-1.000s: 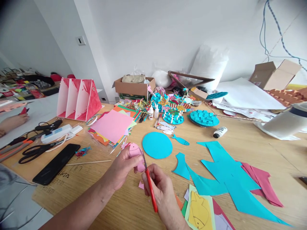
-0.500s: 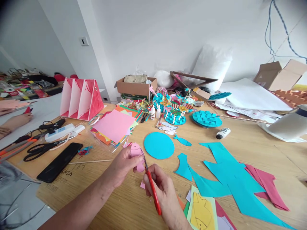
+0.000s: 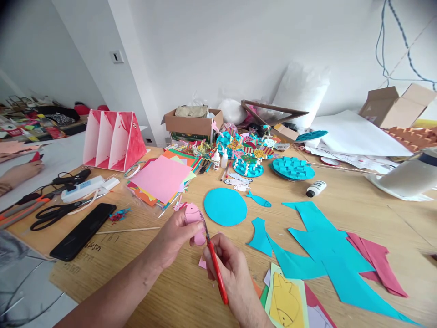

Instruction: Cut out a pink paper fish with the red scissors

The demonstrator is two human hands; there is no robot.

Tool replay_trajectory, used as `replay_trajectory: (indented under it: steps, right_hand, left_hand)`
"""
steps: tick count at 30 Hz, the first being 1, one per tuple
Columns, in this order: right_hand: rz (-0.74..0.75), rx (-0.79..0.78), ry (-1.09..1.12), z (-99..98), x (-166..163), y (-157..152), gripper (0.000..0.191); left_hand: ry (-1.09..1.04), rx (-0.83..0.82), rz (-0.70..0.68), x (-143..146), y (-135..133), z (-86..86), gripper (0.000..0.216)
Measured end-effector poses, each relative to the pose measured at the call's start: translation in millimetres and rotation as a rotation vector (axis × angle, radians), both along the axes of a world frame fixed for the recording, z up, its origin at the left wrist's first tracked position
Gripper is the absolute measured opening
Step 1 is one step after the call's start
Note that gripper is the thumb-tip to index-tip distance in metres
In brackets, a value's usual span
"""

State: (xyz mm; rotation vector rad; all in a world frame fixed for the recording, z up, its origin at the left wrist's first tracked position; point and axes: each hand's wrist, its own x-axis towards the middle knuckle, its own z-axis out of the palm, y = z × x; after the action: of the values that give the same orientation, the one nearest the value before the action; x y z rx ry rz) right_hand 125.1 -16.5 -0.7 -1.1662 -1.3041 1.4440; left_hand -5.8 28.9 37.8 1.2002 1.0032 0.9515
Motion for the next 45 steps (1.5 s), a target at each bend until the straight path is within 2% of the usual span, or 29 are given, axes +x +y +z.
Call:
replay_trajectory:
  steps: [13, 28, 45]
  right_hand:
    - [-0.022, -0.001, -0.001, 6.7, -2.9, -0.1, 0.037]
    - [-0.005, 0.027, 0.038, 4.5, -0.5, -3.3, 0.033]
    - [-0.018, 0.021, 0.041, 2.1, -1.3, -1.1, 0.034]
  left_hand:
    - [-0.079, -0.012, -0.005, 3.0, -3.6, 1.5, 0.006]
    - [-0.150, -0.059, -0.017, 3.1, -6.4, 0.2, 0.012]
    - [-0.155, -0.027, -0.028, 3.1, -6.7, 0.6, 0.013]
